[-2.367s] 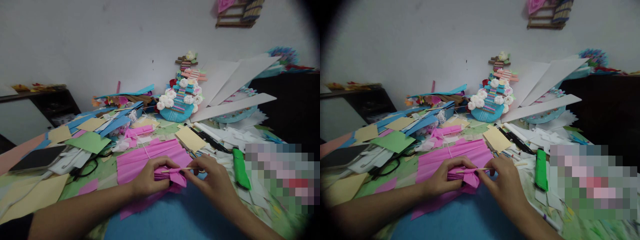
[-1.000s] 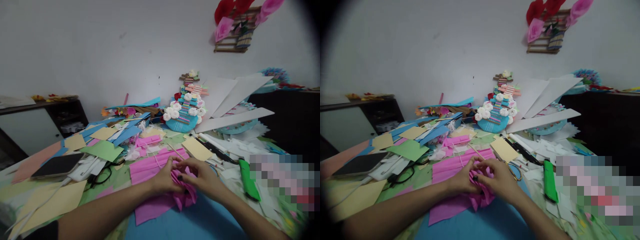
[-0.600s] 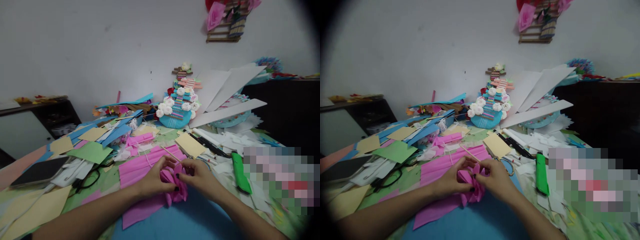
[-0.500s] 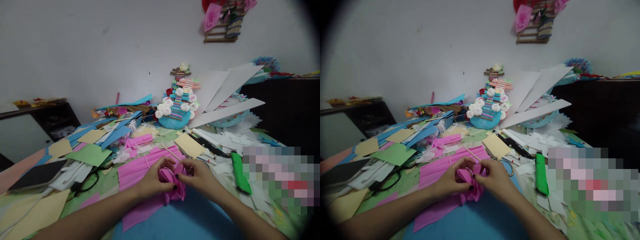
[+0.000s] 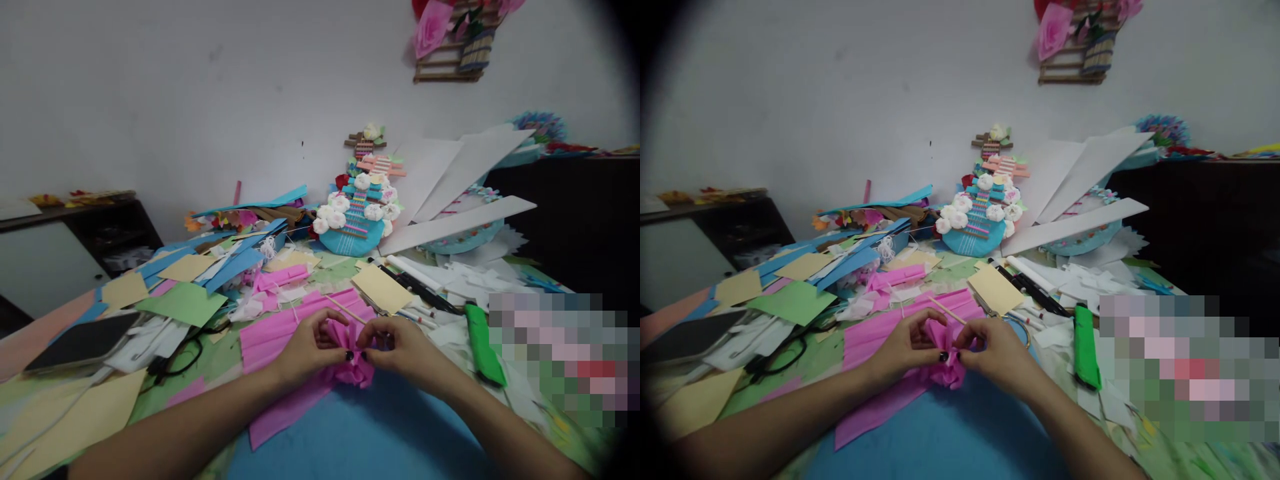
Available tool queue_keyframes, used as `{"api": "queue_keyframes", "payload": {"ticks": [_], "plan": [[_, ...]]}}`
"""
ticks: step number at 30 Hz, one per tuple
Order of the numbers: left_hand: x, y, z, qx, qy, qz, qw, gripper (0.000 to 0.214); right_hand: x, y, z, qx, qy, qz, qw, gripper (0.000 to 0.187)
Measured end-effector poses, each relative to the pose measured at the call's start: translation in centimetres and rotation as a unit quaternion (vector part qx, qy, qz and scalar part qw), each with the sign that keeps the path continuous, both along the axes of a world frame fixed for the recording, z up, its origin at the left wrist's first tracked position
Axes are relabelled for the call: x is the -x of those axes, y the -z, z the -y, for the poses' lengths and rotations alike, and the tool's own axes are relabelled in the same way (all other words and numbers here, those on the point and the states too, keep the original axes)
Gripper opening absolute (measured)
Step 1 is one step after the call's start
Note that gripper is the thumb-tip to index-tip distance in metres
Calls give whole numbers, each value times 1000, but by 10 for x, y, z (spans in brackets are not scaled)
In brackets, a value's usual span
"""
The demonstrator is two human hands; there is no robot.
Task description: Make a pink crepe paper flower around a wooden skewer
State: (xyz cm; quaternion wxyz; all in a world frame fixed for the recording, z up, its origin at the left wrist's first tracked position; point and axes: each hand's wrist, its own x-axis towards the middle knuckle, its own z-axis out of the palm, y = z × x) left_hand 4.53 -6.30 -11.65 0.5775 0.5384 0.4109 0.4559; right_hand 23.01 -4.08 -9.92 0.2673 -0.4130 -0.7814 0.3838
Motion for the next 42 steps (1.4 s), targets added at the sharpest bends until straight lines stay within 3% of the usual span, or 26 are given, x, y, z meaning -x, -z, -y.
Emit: {"api": "queue_keyframes", "payload": {"ticks": [9,15,22,25,27,34,42], "plan": [[-1,-2,-2,-14,-22,-5,1000,37,5,-8,9,-39,12,43,998,13],[1,0,0,-12,-46,10,999,38,4,-4,7,-64,36,49,996,20],[0,-4,6,-60,-56,1,997,35,8,-7,11,-82,52,44,994,11],[2,-3,6,-103,-80,-40,991,35,7,-6,9,-58,40,-1,998,24],[4,-2,4,-100,-80,-56,990,24,4,-4,6,-27,26,-40,999,30],[7,-1,-1,-140,-54,-62,987,8,1,-1,1,42,-22,-112,993,18],[4,-1,-1,-124,-50,-75,988,20,2,1,2,12,-47,-101,994,16]]}}
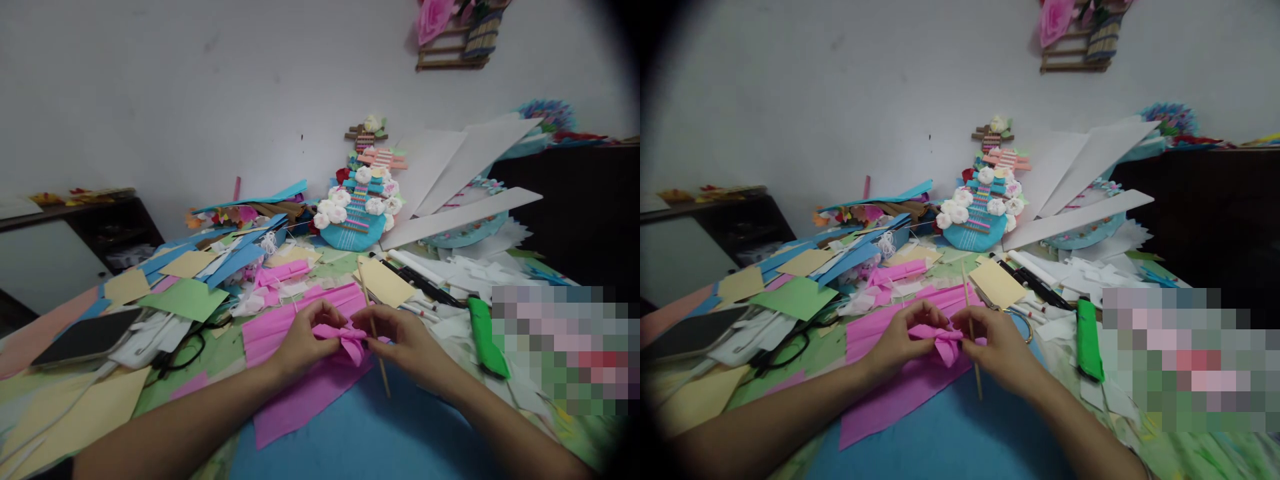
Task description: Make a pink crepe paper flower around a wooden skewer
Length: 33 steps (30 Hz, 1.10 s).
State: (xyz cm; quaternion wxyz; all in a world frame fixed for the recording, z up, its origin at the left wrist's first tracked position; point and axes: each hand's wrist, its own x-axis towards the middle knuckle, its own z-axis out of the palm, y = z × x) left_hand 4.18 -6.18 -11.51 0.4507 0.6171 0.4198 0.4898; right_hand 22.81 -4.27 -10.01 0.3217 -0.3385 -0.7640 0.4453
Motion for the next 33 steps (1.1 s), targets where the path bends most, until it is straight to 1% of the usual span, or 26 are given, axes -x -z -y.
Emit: {"api": "queue_keyframes", "payload": {"ticks": [4,7,10,13,18,21,26,30,33], "plan": [[-1,2,1,11,21,-4,1000,25,-1,1,0,-1,15,1,1000,14],[-1,2,2,19,33,-16,999,19,0,1,1,-12,20,7,1000,15],[0,1,3,20,25,-26,999,15,0,2,2,-26,21,13,999,18],[0,2,2,21,24,-19,999,16,1,3,2,-31,20,20,999,20],[0,5,0,40,47,12,998,18,3,2,2,-51,26,35,998,20],[-1,4,0,50,51,17,997,17,4,1,3,-69,43,45,996,20],[-4,3,2,53,68,-2,996,19,7,1,7,-91,81,45,992,22],[-4,2,2,66,61,-25,996,16,8,3,8,-92,112,28,989,20],[-5,1,3,70,38,-48,996,18,8,3,9,-109,130,29,985,19]]}}
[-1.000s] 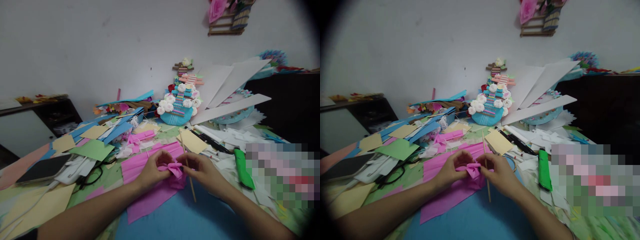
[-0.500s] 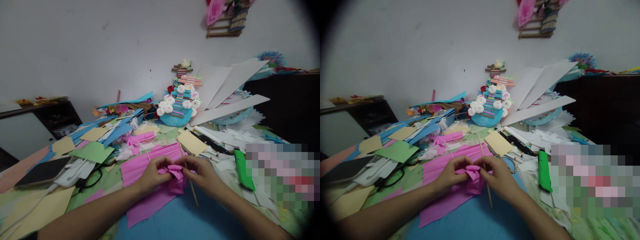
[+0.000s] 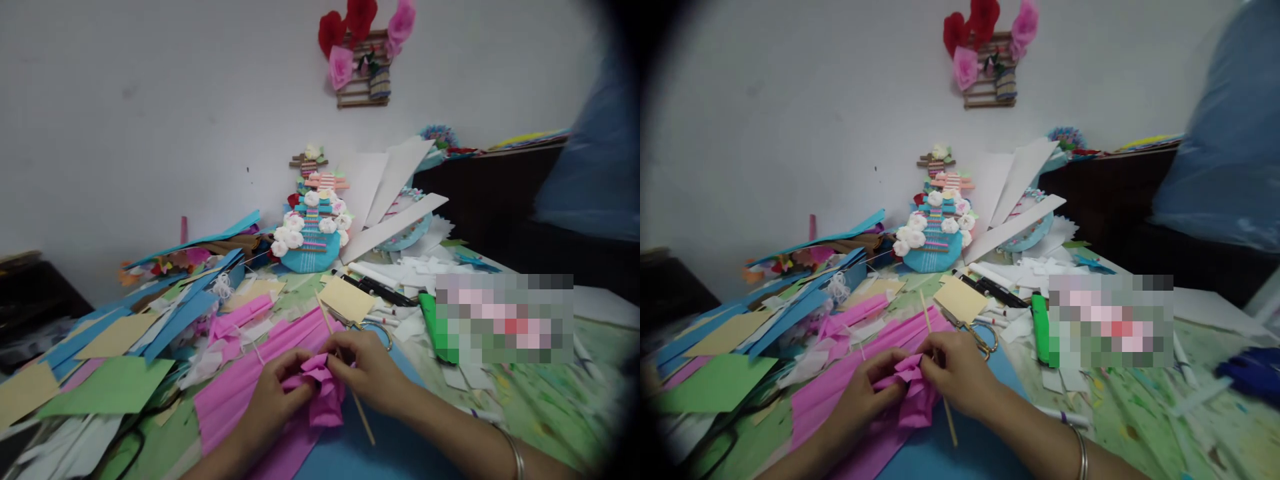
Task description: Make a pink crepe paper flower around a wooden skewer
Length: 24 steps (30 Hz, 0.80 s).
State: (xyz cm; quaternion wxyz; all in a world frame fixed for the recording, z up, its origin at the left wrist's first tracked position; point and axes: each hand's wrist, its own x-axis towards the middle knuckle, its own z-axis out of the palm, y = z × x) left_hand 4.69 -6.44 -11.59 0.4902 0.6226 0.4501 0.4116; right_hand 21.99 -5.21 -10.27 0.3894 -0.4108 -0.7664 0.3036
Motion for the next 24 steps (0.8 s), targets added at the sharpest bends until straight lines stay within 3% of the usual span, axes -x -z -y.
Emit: {"api": "queue_keyframes", "payload": {"ticks": [16,20,24], "plan": [[0,-3,-2,-42,-54,-65,996,12,-1,4,1,-131,-9,62,989,18],[1,0,-3,-54,-47,-54,996,13,-2,5,1,-135,-26,63,989,17],[1,1,-3,-34,-55,-29,997,10,-1,9,2,-143,-3,79,987,16]]}}
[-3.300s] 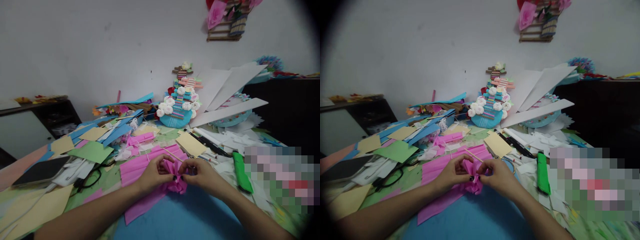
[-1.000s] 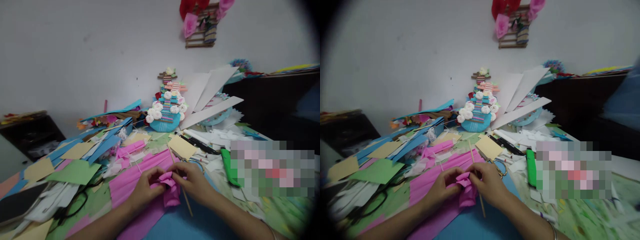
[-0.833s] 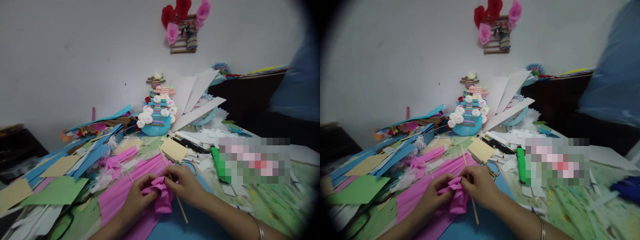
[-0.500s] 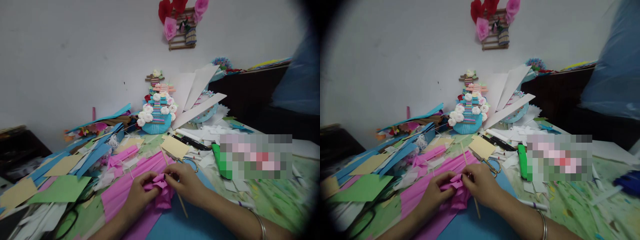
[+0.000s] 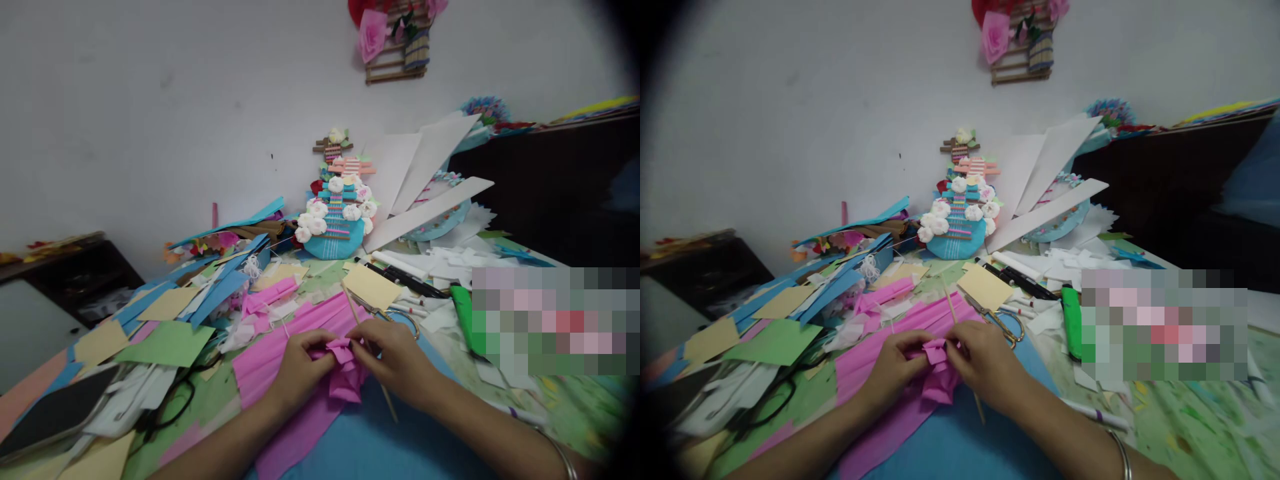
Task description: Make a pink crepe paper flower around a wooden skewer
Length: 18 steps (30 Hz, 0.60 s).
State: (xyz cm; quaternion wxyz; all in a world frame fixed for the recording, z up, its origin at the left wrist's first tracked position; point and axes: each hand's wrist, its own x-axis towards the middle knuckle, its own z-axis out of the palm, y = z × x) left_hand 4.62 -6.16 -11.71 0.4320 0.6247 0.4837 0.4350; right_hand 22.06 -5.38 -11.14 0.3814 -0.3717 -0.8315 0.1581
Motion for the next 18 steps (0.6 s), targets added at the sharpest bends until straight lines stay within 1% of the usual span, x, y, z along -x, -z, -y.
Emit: {"api": "queue_keyframes", "payload": {"ticks": [3,6,9,11,14,18], "plan": [[0,0,1,2,-1,-1,1000,9,2,1,1,-5,26,4,1000,15],[0,1,1,-13,8,-23,1000,13,3,0,1,11,45,5,999,14],[1,3,0,-22,14,-32,999,17,3,-1,-1,37,31,10,999,12],[0,3,0,-25,16,-27,999,19,3,0,-2,39,20,13,999,11],[-1,2,0,-23,16,-21,999,18,2,3,-2,14,21,22,999,12],[0,1,0,-5,21,6,1000,16,3,9,0,-57,38,35,997,15]]}}
